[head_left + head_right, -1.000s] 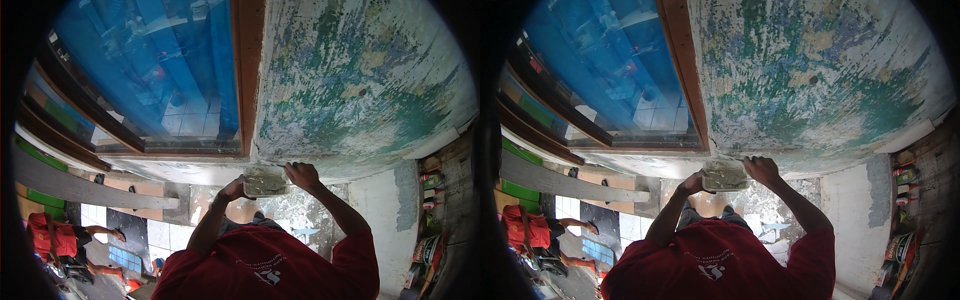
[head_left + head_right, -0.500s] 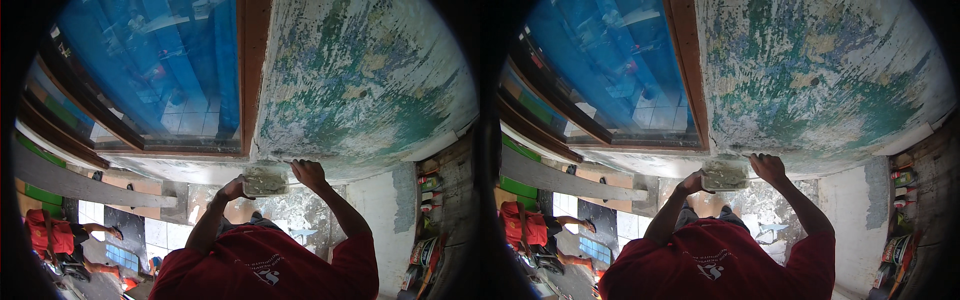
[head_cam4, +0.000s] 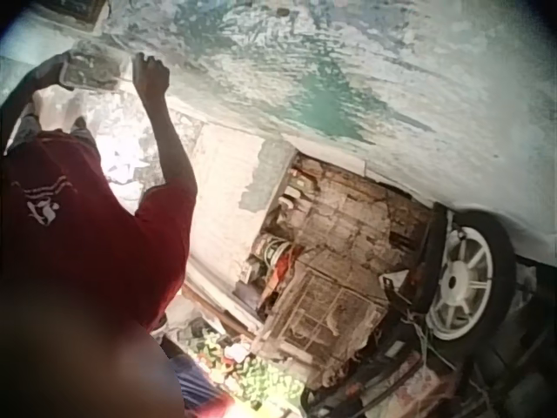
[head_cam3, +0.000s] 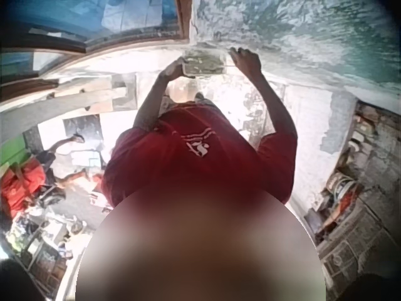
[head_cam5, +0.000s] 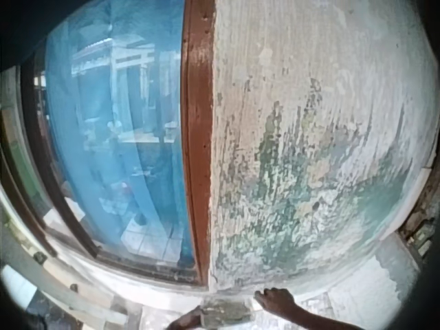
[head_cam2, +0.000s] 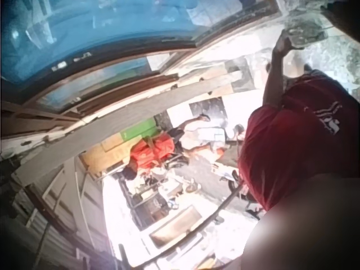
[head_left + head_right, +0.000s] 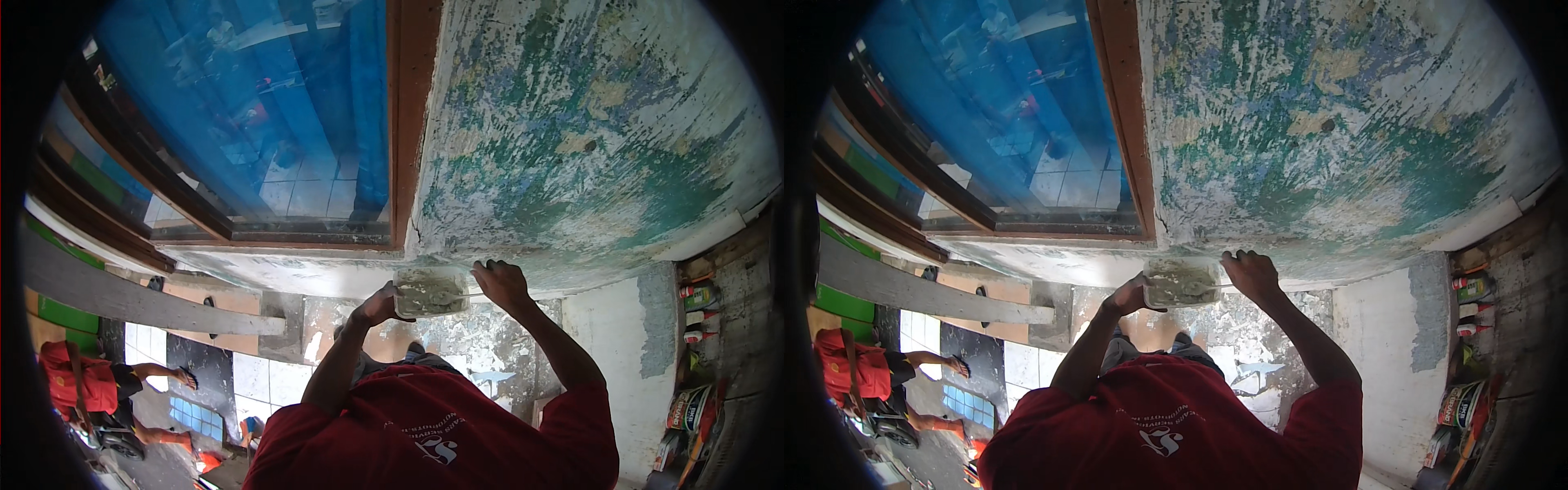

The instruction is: The person applies plaster mix to a cracked wall using a putty knife.

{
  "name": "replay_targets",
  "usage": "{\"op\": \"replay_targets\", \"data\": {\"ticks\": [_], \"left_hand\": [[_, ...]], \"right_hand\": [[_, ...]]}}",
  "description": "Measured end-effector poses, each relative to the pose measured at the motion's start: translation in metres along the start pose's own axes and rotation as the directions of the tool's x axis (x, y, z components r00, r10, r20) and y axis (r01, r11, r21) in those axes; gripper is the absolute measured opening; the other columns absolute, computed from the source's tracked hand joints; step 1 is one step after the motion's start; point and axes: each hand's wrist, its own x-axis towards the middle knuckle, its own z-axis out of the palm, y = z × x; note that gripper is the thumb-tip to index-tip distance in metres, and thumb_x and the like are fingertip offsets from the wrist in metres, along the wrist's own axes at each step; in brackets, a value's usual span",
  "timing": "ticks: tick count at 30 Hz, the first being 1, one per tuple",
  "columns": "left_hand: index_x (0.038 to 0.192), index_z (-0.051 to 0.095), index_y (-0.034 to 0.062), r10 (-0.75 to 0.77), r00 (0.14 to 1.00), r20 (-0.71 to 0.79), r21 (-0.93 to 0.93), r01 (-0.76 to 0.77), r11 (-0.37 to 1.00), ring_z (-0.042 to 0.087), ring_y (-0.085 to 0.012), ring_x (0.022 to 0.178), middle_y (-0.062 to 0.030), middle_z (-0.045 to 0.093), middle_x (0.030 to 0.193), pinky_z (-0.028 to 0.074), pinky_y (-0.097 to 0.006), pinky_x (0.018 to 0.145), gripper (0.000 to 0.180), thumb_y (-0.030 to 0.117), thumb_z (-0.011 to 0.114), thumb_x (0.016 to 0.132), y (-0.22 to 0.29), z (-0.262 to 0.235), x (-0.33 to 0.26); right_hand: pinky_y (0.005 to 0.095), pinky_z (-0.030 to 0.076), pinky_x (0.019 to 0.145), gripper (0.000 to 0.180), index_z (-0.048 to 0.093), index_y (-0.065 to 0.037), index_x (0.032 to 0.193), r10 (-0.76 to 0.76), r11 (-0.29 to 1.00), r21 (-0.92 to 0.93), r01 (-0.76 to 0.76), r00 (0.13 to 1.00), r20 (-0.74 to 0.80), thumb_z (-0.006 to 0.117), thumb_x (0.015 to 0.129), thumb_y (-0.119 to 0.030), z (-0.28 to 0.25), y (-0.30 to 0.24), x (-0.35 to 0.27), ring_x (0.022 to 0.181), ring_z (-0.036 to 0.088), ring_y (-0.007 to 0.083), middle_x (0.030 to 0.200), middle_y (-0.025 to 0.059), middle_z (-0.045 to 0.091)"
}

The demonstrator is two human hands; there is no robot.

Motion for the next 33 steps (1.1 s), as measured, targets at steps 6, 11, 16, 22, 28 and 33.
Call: {"op": "replay_targets", "data": {"ticks": [6,11,16,22,28,33], "left_hand": [[0.14,0.026,0.0141,-0.4,0.8,-0.448,-0.183,0.356,0.916,0.048,-0.0331,0.121,-0.0127,0.043,0.135,0.047,-0.057,0.091,0.069,0.047,0.054,0.087,-0.016,-0.011,-0.008],[0.139,0.029,0.0123,-0.438,0.734,-0.519,-0.239,0.368,0.899,0.05,-0.0339,0.118,-0.0134,0.043,0.133,0.049,-0.056,0.089,0.066,0.039,0.057,0.086,-0.014,-0.006,0.0],[0.138,0.031,0.0121,-0.497,0.715,-0.492,-0.264,0.421,0.868,0.051,-0.0342,0.116,-0.0133,0.044,0.133,0.048,-0.057,0.09,0.066,0.039,0.058,0.084,-0.003,-0.005,0.0],[0.135,0.033,0.0091,-0.591,0.676,-0.441,-0.299,0.51,0.807,0.054,-0.0332,0.111,-0.0147,0.045,0.13,0.052,-0.055,0.085,0.061,0.031,0.057,0.084,0.006,-0.012,0.004],[0.139,0.032,0.0127,-0.636,0.696,-0.333,-0.269,0.576,0.772,0.052,-0.0348,0.115,-0.0161,0.047,0.131,0.049,-0.058,0.088,0.066,0.035,0.06,0.084,0.005,-0.021,0.002],[0.138,0.032,0.0121,-0.631,0.711,-0.309,-0.284,0.565,0.775,0.052,-0.0348,0.115,-0.0159,0.047,0.131,0.049,-0.057,0.089,0.062,0.031,0.058,0.085,0.004,-0.024,0.001]], "right_hand": [[0.0421,0.054,0.065,0.041,0.051,-0.006,0.124,-0.12,0.992,0.073,0.104,0.957,0.264,0.052,0.083,-0.012,0.014,-0.036,0.021,0.082,0.063,0.0346,0.092,0.0199,0.06],[0.0418,0.053,0.069,0.037,0.056,-0.005,0.115,-0.168,0.964,0.259,0.057,0.886,0.432,0.058,0.079,-0.013,0.01,-0.038,0.045,0.078,0.065,0.0345,0.09,0.0205,0.062],[0.0468,0.05,0.072,0.024,0.061,-0.01,0.105,-0.144,0.967,0.255,-0.026,0.768,0.625,0.055,0.082,-0.016,-0.017,-0.037,0.084,0.084,0.064,0.035,0.084,0.019,0.064],[0.0462,0.05,0.074,0.019,0.07,-0.012,0.09,-0.03,0.988,0.14,-0.062,0.82,0.571,0.055,0.077,-0.011,-0.038,-0.036,0.113,0.083,0.064,0.0356,0.085,0.0183,0.066],[0.0464,0.05,0.073,0.019,0.068,-0.004,0.086,0.089,0.988,0.062,-0.143,0.846,0.526,0.054,0.072,-0.006,-0.088,-0.06,0.124,0.083,0.065,0.0354,0.084,0.0193,0.066],[0.0457,0.051,0.073,0.016,0.067,-0.002,0.082,0.117,0.985,0.048,-0.164,0.854,0.508,0.054,0.072,-0.004,-0.115,-0.067,0.125,0.082,0.065,0.0359,0.083,0.021,0.066]]}}
